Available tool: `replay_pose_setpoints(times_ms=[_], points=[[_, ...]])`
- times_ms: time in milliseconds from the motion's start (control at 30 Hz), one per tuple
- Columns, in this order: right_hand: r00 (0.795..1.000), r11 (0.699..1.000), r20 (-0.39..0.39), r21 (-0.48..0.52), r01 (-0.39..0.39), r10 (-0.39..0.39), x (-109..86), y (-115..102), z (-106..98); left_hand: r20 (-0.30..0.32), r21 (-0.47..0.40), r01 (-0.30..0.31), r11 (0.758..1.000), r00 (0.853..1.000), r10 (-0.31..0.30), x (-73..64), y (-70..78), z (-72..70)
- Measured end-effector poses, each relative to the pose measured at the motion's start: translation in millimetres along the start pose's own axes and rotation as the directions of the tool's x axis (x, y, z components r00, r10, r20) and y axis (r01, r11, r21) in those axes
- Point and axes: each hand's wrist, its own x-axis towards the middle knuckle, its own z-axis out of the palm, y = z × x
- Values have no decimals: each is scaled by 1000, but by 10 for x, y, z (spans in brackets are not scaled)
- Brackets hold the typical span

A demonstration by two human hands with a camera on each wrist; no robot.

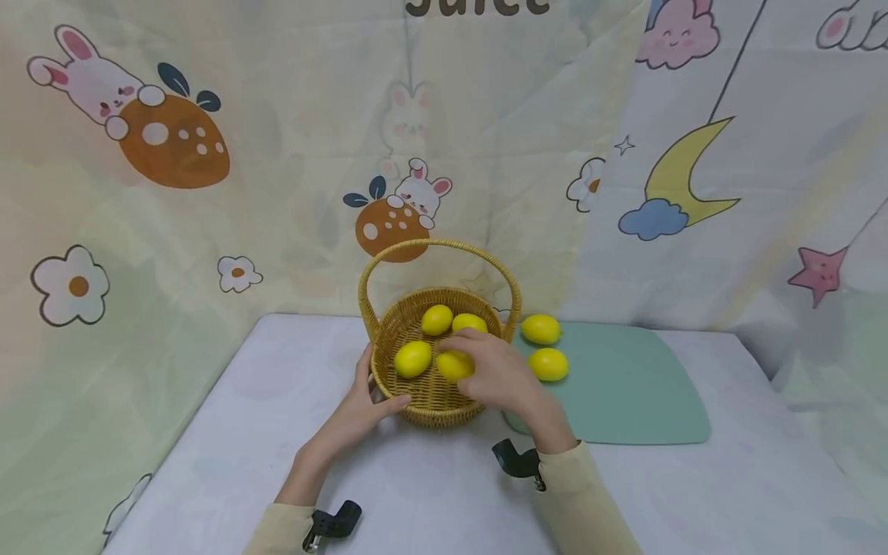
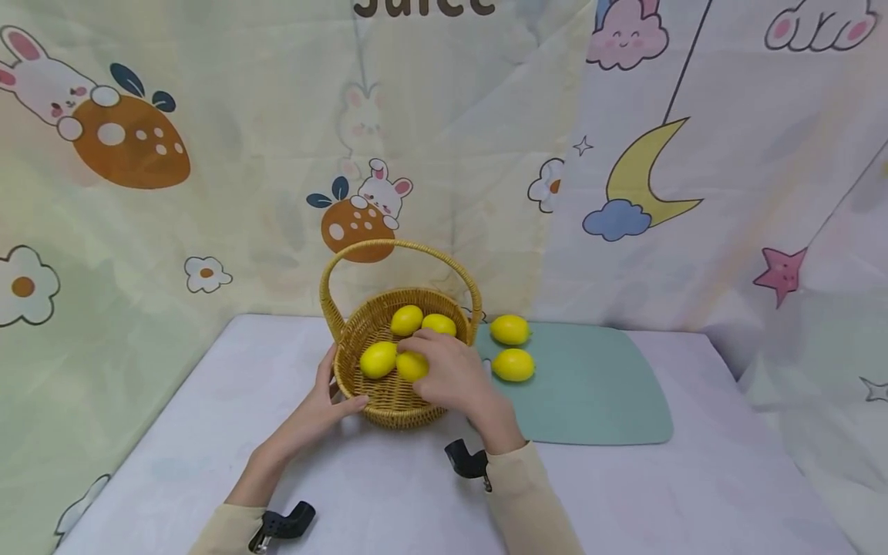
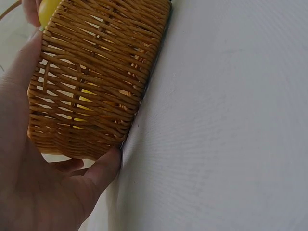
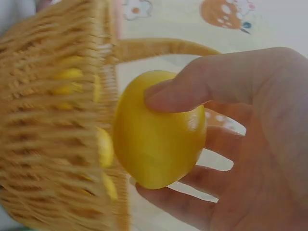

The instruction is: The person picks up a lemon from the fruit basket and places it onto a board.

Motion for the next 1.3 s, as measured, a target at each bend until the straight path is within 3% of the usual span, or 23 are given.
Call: replay_pose_setpoints(times_ms=[367,733,967,1300], points=[[996,998,-80,-46,33,-37,-300,32,-311,9,-10,5,1000,1000,-5,5,-6,-3],[999,1000,39,-3,-28,28,-434,154,-347,8,0,-3,1000,1000,3,-11,15,2],[999,1000,43,-10,-18,19,-505,201,-346,4,6,-2,1000,1000,2,-9,45,-3],[995,998,84,-51,-43,47,-643,430,-378,22,-10,-21,1000,1000,21,-7,44,-15]])
